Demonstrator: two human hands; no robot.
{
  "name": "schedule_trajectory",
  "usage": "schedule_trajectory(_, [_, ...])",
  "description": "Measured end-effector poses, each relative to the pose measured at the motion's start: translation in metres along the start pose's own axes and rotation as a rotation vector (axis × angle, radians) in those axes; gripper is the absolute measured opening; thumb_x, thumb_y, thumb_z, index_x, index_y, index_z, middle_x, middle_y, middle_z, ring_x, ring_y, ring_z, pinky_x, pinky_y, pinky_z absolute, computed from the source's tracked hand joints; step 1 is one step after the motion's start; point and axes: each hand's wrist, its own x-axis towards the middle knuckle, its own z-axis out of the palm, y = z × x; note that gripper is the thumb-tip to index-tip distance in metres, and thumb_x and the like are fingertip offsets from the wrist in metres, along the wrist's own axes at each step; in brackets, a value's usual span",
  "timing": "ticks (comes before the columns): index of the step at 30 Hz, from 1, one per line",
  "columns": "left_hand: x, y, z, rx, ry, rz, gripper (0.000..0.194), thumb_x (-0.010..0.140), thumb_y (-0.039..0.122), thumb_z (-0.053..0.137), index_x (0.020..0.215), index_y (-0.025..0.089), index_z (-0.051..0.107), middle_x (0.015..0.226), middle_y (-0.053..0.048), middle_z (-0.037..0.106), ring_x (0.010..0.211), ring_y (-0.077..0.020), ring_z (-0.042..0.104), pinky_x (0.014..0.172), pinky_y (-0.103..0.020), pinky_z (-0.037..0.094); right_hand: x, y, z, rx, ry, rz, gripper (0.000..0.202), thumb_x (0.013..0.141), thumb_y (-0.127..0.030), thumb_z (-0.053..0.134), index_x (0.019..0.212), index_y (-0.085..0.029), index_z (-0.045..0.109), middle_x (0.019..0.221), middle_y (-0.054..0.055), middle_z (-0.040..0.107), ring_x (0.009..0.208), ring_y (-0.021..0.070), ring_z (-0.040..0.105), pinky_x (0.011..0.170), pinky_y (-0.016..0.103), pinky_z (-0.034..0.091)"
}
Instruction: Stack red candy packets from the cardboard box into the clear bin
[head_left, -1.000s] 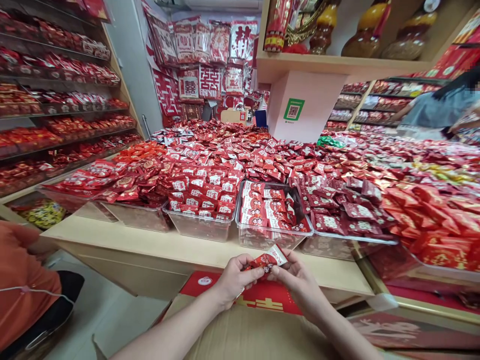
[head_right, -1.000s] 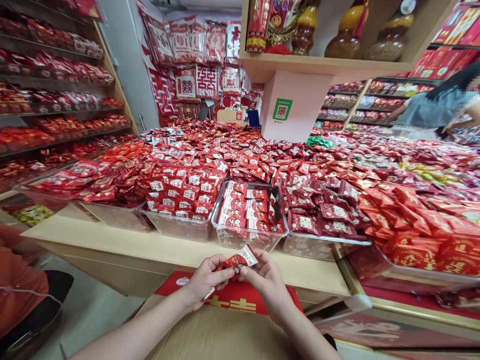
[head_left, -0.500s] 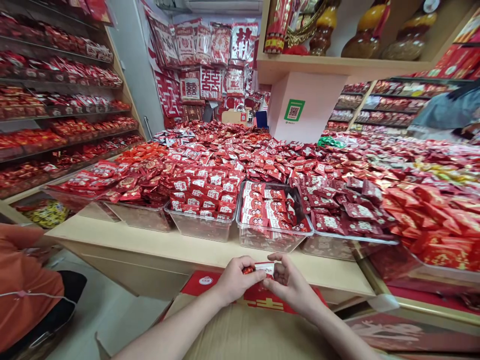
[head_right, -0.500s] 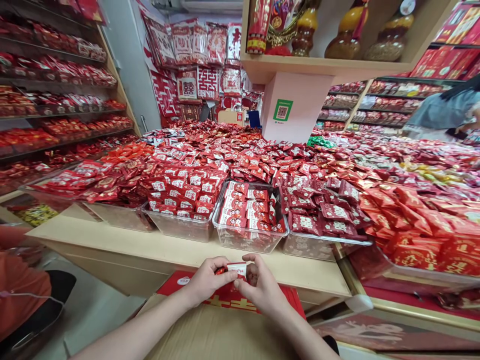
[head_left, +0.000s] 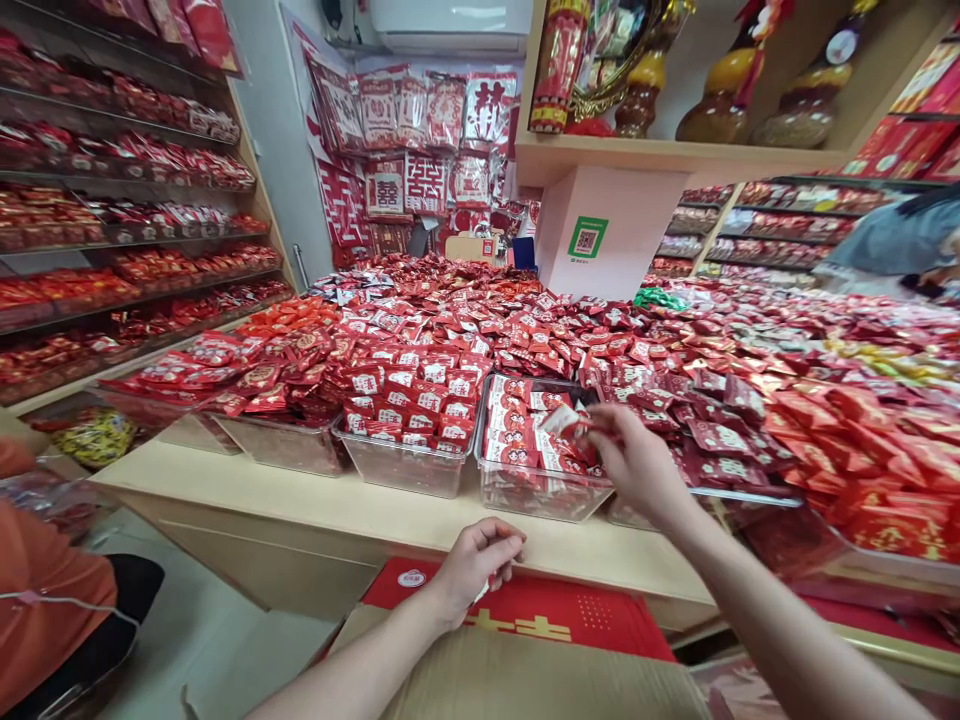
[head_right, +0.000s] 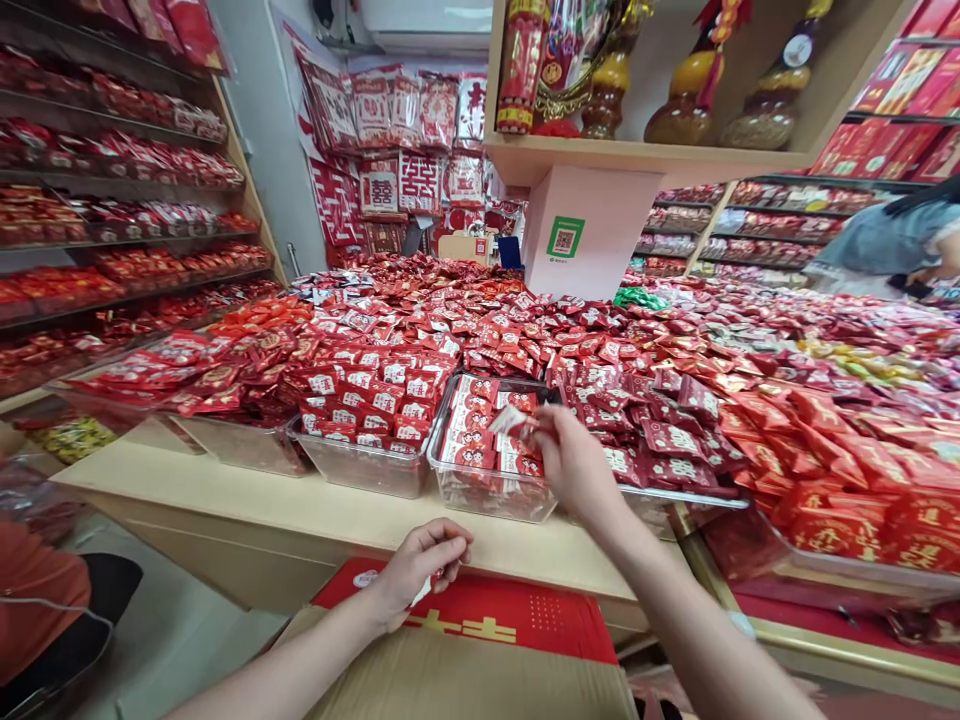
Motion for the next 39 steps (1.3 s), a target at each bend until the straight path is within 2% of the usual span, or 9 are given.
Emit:
schedule_trajectory(2, [0.0, -0.002, 0.001, 0.037, -0.003, -0.01, 0.029, 0.062, 0.036, 0.063, 0.077, 0.012, 0.055, 0.061, 0.001, 0.053, 0.045, -0.0045, 0.042, 0.038, -0.016, 0.024, 0.04, 0.009, 0.002, -0.237, -0.065, 0.031, 0.022, 0.075, -0.016, 0.041, 0.093, -0.017, 0.053, 0.093, 0.008, 0.061, 0.083, 0.0188, 0.056, 0.072, 0.029, 0.04])
schedule_trajectory(4, [0.0, -0.003, 0.0, 0.063, -0.001, 0.0, 0.03, 0.061, 0.036, 0.063, 0.077, 0.012, 0.055, 0.06, 0.002, 0.052, 0.045, -0.0042, 0.041, 0.038, -0.016, 0.023, 0.072, 0.018, 0.013, -0.41, -0.233, 0.068, 0.023, 0.073, -0.012, 0.042, 0.09, -0.016, 0.057, 0.089, 0.009, 0.063, 0.08, 0.0188, 0.057, 0.068, 0.026, 0.039])
schedule_trajectory(7, [-0.001, -0.002, 0.0, 0.082, -0.003, 0.024, 0.03, 0.062, 0.037, 0.063, 0.077, 0.013, 0.054, 0.06, 0.002, 0.052, 0.045, -0.004, 0.04, 0.039, -0.017, 0.022, 0.095, 0.028, 0.032, -0.545, -0.457, 0.075, 0.025, 0.068, -0.007, 0.044, 0.087, -0.015, 0.059, 0.085, 0.008, 0.064, 0.078, 0.0179, 0.057, 0.063, 0.022, 0.038])
schedule_trajectory(9, [-0.002, 0.0, 0.0, 0.089, -0.006, 0.029, 0.031, 0.061, 0.037, 0.063, 0.077, 0.013, 0.054, 0.057, 0.003, 0.05, 0.044, -0.0041, 0.039, 0.039, -0.017, 0.022, 0.099, 0.03, 0.042, -0.59, -0.527, 0.06, 0.025, 0.067, -0.006, 0.045, 0.085, -0.015, 0.06, 0.084, 0.008, 0.064, 0.077, 0.0175, 0.058, 0.06, 0.021, 0.038])
schedule_trajectory(15, [-0.008, 0.007, 0.004, 0.135, -0.023, 0.009, 0.03, 0.059, 0.037, 0.064, 0.076, 0.013, 0.056, 0.055, 0.004, 0.047, 0.045, -0.0047, 0.039, 0.042, -0.018, 0.023, 0.093, 0.035, 0.049, -0.708, -0.464, 0.025, 0.025, 0.072, -0.007, 0.04, 0.088, -0.012, 0.059, 0.088, 0.014, 0.062, 0.083, 0.0216, 0.057, 0.065, 0.026, 0.037])
schedule_trajectory(20, [-0.01, 0.009, 0.006, 0.153, -0.021, -0.012, 0.03, 0.058, 0.037, 0.065, 0.075, 0.013, 0.057, 0.058, 0.003, 0.048, 0.048, -0.0054, 0.041, 0.047, -0.019, 0.028, 0.087, 0.04, 0.046, -0.765, -0.375, 0.007, 0.024, 0.075, -0.011, 0.037, 0.087, -0.013, 0.058, 0.087, 0.014, 0.06, 0.078, 0.0232, 0.056, 0.06, 0.028, 0.036])
schedule_trajectory(25, [-0.011, 0.009, 0.006, 0.153, -0.017, -0.017, 0.03, 0.057, 0.036, 0.065, 0.075, 0.012, 0.057, 0.064, 0.002, 0.051, 0.051, -0.0062, 0.043, 0.049, -0.02, 0.03, 0.081, 0.032, 0.047, -0.738, -0.299, -0.111, 0.024, 0.08, -0.022, 0.037, 0.081, -0.011, 0.058, 0.085, 0.014, 0.059, 0.081, 0.0212, 0.053, 0.071, 0.029, 0.034])
schedule_trajectory(29, [-0.011, 0.01, 0.008, 0.164, -0.023, -0.047, 0.028, 0.058, 0.034, 0.065, 0.074, 0.013, 0.056, 0.06, 0.003, 0.049, 0.049, -0.0055, 0.042, 0.049, -0.02, 0.029, 0.077, 0.03, 0.052, -0.715, -0.333, -0.242, 0.025, 0.079, -0.032, 0.042, 0.081, -0.013, 0.058, 0.085, 0.012, 0.06, 0.084, 0.0208, 0.052, 0.077, 0.029, 0.032])
schedule_trajectory(39, [-0.011, 0.009, 0.008, 0.178, -0.037, -0.058, 0.028, 0.056, 0.034, 0.066, 0.072, 0.013, 0.057, 0.055, 0.004, 0.047, 0.047, -0.0048, 0.038, 0.049, -0.02, 0.029, 0.078, 0.038, 0.061, -0.704, -0.383, -0.203, 0.022, 0.079, -0.025, 0.042, 0.075, -0.012, 0.059, 0.079, 0.012, 0.064, 0.076, 0.0207, 0.057, 0.067, 0.027, 0.035])
